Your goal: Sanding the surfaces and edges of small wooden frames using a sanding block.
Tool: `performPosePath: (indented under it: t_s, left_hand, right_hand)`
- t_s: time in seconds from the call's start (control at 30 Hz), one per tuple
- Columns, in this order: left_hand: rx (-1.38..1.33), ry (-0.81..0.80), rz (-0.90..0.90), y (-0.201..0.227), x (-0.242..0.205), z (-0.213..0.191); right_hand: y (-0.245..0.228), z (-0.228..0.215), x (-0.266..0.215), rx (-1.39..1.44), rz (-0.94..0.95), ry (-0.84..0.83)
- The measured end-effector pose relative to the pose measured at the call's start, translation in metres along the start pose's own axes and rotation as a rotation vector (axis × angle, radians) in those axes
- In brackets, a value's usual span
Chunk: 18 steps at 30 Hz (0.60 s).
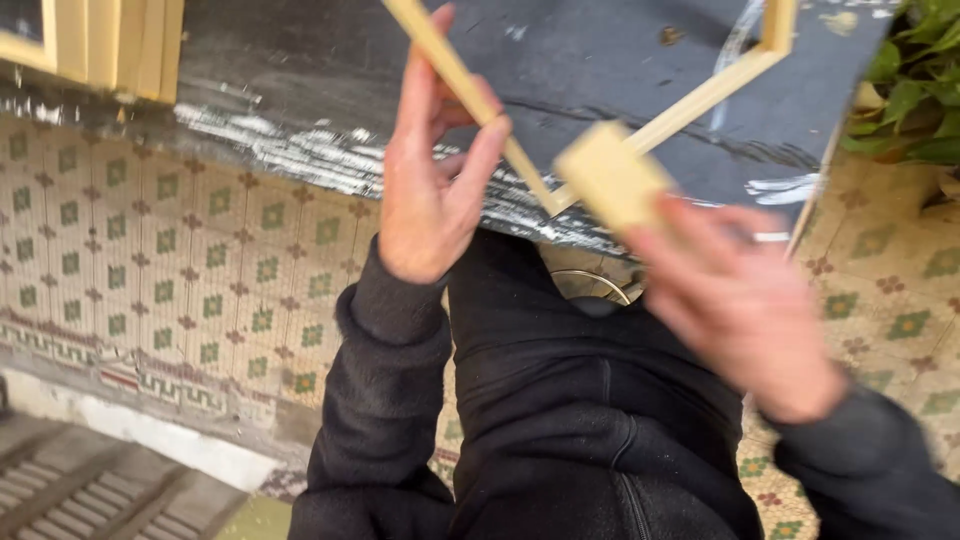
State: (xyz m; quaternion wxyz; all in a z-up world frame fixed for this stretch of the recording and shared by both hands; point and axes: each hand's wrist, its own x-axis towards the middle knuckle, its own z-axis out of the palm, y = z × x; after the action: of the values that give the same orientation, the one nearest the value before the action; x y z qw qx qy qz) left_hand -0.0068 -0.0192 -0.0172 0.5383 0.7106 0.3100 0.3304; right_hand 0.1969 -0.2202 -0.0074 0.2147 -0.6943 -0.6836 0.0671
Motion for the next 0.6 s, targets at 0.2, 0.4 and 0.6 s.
performPosePath:
  t_s: [0.2, 0.4, 0.6]
  left_hand:
    - [0.067, 0.027, 0.093, -0.003, -0.001, 0.005]
    - [0.012, 0.079, 0.030, -0.004, -0.002, 0.005]
    - [-0.004, 0.051, 0.026, -0.013, 0.003, 0.012]
  right_hand:
    - [-0.018, 0.000, 0.014, -0.197, 0.102, 0.007]
    - [-0.006, 0.009, -0.002, -0.100, 0.029, -0.024]
    - [-0.028, 0.015, 0.007, -0.115, 0.067, 0.015]
